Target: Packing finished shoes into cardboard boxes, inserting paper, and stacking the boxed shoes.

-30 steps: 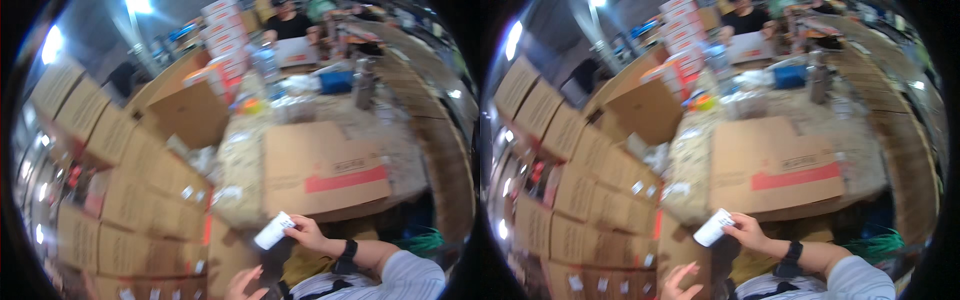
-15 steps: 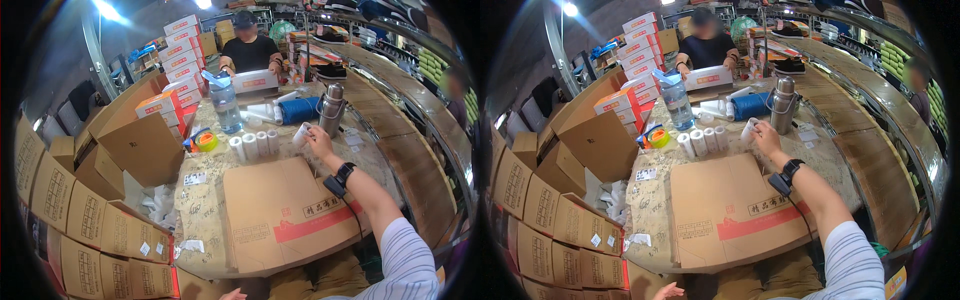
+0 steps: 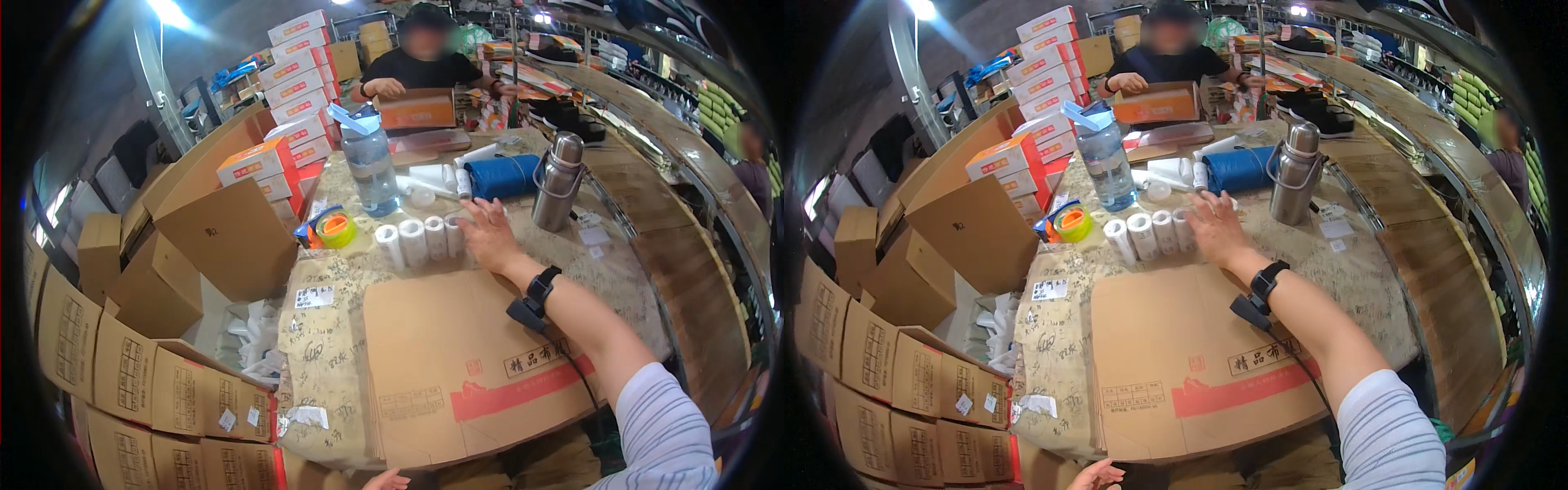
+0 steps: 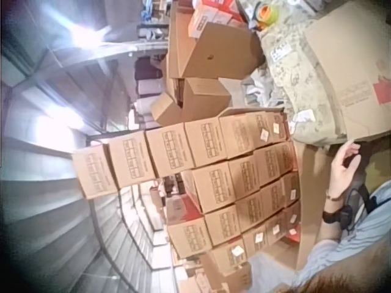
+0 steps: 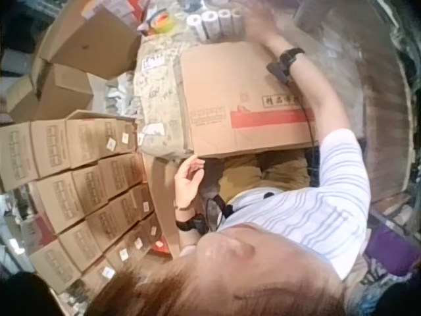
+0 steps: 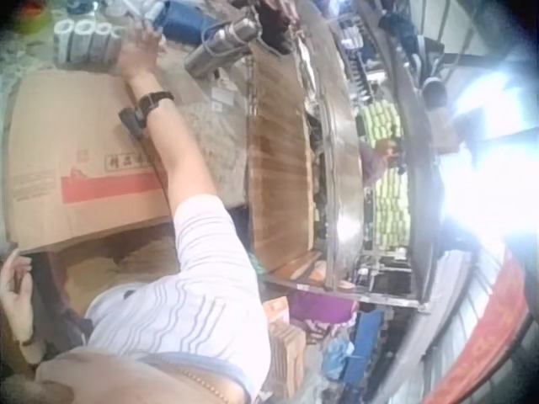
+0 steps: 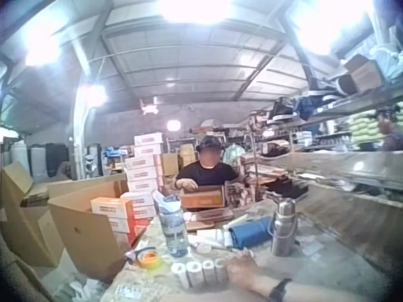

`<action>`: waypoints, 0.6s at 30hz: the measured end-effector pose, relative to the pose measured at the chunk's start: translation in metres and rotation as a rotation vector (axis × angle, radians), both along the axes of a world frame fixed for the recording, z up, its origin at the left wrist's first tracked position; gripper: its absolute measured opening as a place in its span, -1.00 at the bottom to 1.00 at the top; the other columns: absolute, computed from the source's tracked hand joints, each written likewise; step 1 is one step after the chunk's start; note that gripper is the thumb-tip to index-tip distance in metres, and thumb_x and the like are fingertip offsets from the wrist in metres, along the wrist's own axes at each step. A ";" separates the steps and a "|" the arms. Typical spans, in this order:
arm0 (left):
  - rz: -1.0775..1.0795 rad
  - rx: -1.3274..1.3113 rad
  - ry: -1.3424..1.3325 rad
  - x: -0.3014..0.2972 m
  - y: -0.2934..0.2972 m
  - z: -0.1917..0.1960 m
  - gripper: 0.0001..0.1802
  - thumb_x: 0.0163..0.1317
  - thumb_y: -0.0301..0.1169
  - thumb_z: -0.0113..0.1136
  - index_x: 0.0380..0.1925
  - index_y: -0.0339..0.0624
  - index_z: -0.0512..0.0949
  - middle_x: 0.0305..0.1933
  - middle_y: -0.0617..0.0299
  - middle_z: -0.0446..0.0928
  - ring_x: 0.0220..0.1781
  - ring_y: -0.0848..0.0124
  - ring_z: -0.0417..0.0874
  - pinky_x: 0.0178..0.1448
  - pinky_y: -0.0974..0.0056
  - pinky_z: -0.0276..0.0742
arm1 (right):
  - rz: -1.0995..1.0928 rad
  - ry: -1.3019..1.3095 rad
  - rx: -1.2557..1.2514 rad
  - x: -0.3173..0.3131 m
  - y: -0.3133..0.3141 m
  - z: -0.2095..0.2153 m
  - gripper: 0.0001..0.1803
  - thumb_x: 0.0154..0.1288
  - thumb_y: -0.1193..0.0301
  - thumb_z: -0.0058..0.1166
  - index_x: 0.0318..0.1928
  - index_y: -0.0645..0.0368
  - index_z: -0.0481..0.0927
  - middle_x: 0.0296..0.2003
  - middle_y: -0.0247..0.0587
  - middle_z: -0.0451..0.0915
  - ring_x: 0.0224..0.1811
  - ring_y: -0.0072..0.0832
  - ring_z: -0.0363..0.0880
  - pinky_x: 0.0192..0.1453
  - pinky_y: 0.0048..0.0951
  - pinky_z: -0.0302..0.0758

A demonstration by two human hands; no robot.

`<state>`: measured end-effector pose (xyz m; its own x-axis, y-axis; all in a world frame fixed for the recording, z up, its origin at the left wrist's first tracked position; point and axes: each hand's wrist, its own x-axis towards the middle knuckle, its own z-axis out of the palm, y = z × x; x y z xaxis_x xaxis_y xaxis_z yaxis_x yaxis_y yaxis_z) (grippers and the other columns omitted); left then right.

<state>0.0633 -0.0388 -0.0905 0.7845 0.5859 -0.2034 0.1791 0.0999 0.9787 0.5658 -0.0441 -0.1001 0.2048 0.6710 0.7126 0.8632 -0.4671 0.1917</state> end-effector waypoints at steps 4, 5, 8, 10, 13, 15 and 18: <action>-0.020 0.022 -0.079 0.002 -0.006 0.019 -0.50 0.20 -0.52 0.20 0.15 -0.33 0.37 -0.06 0.20 0.52 -0.02 0.43 0.52 0.13 0.35 0.42 | 0.110 0.088 -0.097 -0.003 -0.016 0.006 -0.78 0.09 0.42 0.13 -0.20 0.09 0.59 0.16 -0.16 0.33 0.22 -0.18 0.28 0.31 -0.12 0.17; -0.013 0.028 -0.081 0.001 -0.009 0.022 -0.50 0.20 -0.52 0.20 0.15 -0.33 0.37 -0.06 0.20 0.52 -0.02 0.43 0.52 0.13 0.35 0.42 | 0.201 0.354 0.089 -0.014 -0.024 0.006 -0.83 0.12 0.44 0.13 -0.23 0.15 0.58 0.11 -0.14 0.39 0.12 -0.21 0.38 0.20 -0.20 0.29; -0.035 0.037 -0.106 -0.002 -0.017 0.023 -0.49 0.20 -0.56 0.19 0.17 -0.32 0.34 -0.06 0.22 0.52 -0.01 0.46 0.51 0.10 0.36 0.42 | 0.437 0.766 0.318 -0.069 -0.042 0.031 -0.87 0.16 0.46 0.14 -0.28 0.24 0.56 0.01 -0.08 0.48 -0.09 -0.30 0.52 -0.04 -0.35 0.45; -0.003 0.058 -0.104 0.005 -0.028 0.030 -0.52 0.16 -0.58 0.20 0.12 -0.28 0.40 -0.06 0.19 0.52 -0.04 0.43 0.53 0.08 0.35 0.44 | 0.641 0.955 0.361 -0.119 -0.058 0.041 -0.86 0.19 0.47 0.14 -0.29 0.29 0.55 -0.07 -0.08 0.53 -0.21 -0.40 0.55 -0.18 -0.44 0.48; 0.068 0.100 -0.275 0.017 -0.038 0.030 -0.20 0.10 -0.48 0.28 0.33 -0.26 0.11 0.15 0.06 0.37 0.06 0.29 0.50 0.10 0.23 0.49 | 0.846 1.192 0.310 -0.206 -0.084 0.054 -0.84 0.20 0.46 0.14 -0.28 0.33 0.58 -0.13 -0.11 0.56 -0.23 -0.50 0.53 -0.21 -0.46 0.48; 0.167 0.073 -0.344 0.031 -0.049 0.050 -0.21 0.12 -0.62 0.16 0.35 -0.25 0.03 0.09 0.09 0.42 0.01 0.35 0.50 0.02 0.29 0.52 | 0.938 1.443 0.306 -0.251 -0.103 0.046 -0.83 0.22 0.46 0.13 -0.28 0.36 0.58 -0.14 -0.12 0.56 -0.24 -0.51 0.52 -0.21 -0.47 0.47; 0.041 -0.025 -0.308 0.033 -0.052 0.047 -0.43 0.31 -0.44 0.06 0.27 -0.33 0.13 0.01 0.10 0.43 -0.18 0.43 0.54 -0.32 0.38 0.59 | 1.058 1.616 0.438 -0.294 -0.119 0.020 -0.85 0.24 0.49 0.09 -0.27 0.36 0.59 -0.15 -0.15 0.54 -0.18 -0.53 0.50 -0.16 -0.51 0.43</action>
